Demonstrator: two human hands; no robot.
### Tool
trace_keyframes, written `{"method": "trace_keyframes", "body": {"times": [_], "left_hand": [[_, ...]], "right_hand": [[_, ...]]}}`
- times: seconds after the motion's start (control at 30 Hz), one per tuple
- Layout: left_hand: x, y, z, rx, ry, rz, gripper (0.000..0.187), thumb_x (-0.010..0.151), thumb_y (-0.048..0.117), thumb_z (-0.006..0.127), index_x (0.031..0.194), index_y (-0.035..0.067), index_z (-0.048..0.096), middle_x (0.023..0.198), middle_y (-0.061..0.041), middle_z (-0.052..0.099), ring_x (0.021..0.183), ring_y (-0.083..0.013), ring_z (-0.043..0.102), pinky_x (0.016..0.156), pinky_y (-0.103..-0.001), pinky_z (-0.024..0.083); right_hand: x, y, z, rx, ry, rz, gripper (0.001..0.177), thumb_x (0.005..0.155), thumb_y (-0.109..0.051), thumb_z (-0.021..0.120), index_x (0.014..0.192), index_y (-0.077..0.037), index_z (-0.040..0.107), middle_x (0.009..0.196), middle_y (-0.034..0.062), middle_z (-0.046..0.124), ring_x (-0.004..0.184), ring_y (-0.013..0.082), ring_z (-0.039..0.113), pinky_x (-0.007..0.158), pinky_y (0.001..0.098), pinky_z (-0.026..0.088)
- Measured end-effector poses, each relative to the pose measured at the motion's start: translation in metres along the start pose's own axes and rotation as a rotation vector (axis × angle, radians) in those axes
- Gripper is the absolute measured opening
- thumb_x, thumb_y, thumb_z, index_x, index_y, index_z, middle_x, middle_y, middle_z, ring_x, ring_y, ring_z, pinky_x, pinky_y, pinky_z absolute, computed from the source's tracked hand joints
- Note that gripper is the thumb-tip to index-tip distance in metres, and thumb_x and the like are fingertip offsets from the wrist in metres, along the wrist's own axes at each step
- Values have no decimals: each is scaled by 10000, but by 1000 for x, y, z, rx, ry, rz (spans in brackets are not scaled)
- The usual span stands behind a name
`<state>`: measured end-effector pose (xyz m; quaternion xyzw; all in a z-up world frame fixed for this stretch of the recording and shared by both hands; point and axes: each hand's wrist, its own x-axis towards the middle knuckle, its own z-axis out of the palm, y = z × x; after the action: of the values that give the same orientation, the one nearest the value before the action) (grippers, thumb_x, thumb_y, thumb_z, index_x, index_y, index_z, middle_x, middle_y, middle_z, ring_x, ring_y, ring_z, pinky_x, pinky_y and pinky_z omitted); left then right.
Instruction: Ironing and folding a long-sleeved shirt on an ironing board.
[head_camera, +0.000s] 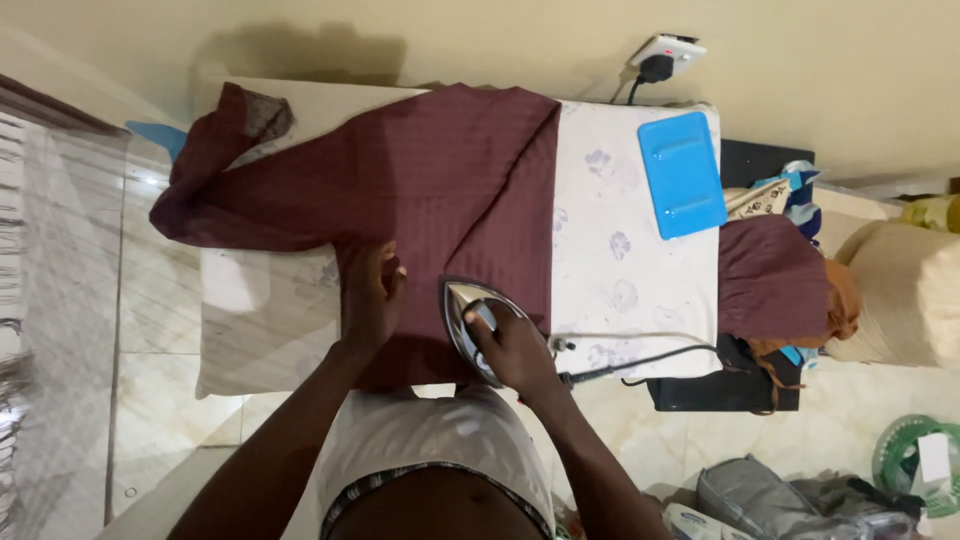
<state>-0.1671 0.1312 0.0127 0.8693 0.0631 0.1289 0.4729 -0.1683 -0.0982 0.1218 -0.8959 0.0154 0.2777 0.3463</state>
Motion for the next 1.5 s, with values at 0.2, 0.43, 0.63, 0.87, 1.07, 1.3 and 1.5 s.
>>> {"method": "trace_keyframes", "body": {"times": [0.2,0.43,0.63,0.87,1.07,1.3,1.5], "left_hand": [[8,49,11,110,58,78,352,944,114,743,1272,62,630,1140,-148,707,1035,-333,700,896,-435,561],[3,78,16,70,-107,-54,409,919,119,738,1305,58,617,1147,-158,706,953,-318,693,865,-437,554],[-20,17,68,0,-41,111,429,919,75,715,1325,31,581,1199,-174,685,1100,-321,670,958,-431,543],[-16,15,78,9,-78,16,411,935,107,731,1319,45,596,1129,-156,690,1042,-300,684,905,-398,544],[-12,13,78,10,-78,57,398,938,95,704,1313,41,583,1228,-171,675,1122,-324,664,976,-410,525],[-9,36,51,44,-176,8,430,945,108,717,1345,28,581,1221,-204,655,1090,-369,646,945,-437,507],[-16,17,66,-49,-170,68,450,858,58,713,1288,40,585,1196,-188,618,1066,-377,630,906,-445,520]], "right_hand": [[-10,8,-10,-85,-30,-157,513,992,-509,565,1132,-35,702,927,254,706,895,438,686,745,508,519],[-43,27,-25,-54,-84,-30,542,954,-502,560,1265,-67,645,926,245,727,876,410,714,748,486,536],[-48,38,-32,154,-32,210,492,981,-481,547,1132,-29,669,674,173,670,609,272,650,611,421,492],[-10,38,-32,501,33,239,488,1028,-479,522,980,-15,665,552,45,499,401,152,443,401,358,360],[53,35,-29,523,132,78,513,1047,-472,519,907,6,637,553,25,538,388,103,483,383,300,384],[106,11,-43,561,236,113,553,1066,-493,478,841,2,576,531,66,507,339,164,462,332,338,359],[133,7,-62,492,330,115,552,1061,-499,428,854,-10,576,541,86,537,336,173,495,322,358,394]]}}
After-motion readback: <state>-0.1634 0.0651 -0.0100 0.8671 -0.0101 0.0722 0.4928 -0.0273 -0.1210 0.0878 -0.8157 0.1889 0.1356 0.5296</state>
